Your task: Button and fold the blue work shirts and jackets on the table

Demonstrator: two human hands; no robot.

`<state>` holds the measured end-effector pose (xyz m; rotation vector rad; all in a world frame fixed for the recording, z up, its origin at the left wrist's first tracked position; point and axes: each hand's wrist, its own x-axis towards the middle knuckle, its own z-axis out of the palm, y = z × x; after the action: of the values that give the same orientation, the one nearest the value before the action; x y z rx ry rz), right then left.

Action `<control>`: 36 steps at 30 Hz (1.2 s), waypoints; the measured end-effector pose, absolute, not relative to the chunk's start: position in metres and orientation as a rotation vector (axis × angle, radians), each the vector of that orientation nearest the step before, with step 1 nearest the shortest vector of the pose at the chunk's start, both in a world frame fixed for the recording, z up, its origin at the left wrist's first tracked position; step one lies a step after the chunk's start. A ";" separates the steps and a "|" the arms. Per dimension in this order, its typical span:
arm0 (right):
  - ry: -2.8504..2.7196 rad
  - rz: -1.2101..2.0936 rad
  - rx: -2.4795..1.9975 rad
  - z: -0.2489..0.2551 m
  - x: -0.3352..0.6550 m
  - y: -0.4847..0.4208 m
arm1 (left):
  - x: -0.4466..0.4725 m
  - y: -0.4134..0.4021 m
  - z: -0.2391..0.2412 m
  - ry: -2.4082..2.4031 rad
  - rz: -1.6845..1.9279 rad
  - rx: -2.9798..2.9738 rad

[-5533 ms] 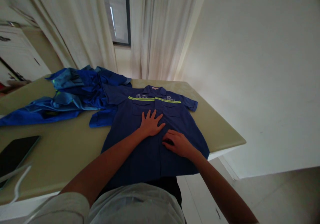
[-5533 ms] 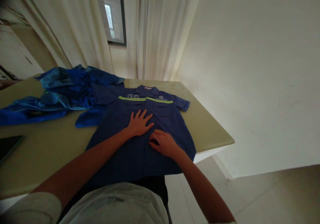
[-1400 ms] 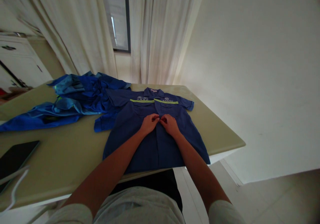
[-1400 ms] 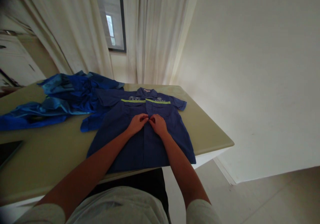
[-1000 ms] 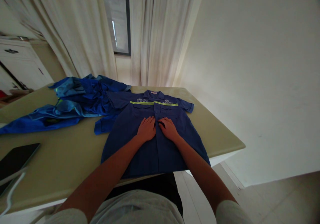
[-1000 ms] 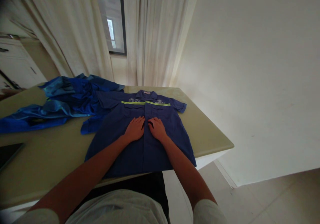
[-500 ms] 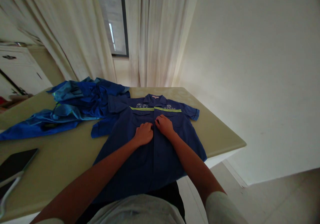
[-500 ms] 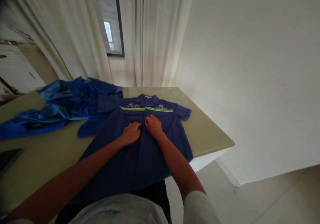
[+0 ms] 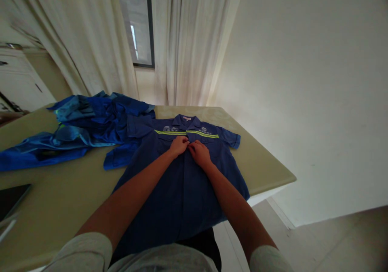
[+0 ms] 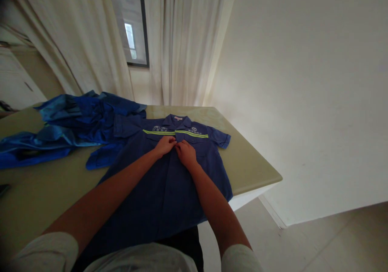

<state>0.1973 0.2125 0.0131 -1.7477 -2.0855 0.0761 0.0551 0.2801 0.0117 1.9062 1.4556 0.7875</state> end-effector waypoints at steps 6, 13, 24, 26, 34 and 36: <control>-1.993 0.168 -1.716 0.008 0.203 0.221 | 0.052 0.273 0.015 1.419 0.872 1.965; -1.926 0.153 -1.639 0.005 0.205 0.223 | 0.052 0.274 0.019 1.346 0.931 1.979; -1.818 0.130 -1.759 0.009 0.203 0.220 | 0.049 0.272 0.012 1.257 1.024 1.944; -1.813 0.122 -1.793 0.012 0.202 0.218 | 0.048 0.272 0.011 1.263 1.023 1.926; -1.825 0.092 -1.786 0.010 0.200 0.216 | 0.053 0.273 0.014 1.192 1.007 1.850; -1.829 0.084 -1.712 0.009 0.204 0.218 | 0.049 0.275 0.016 1.128 0.946 1.929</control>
<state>0.2045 0.2176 0.0094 -1.7124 -1.8295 0.0837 0.0486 0.2745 0.0157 1.9289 1.1280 0.9458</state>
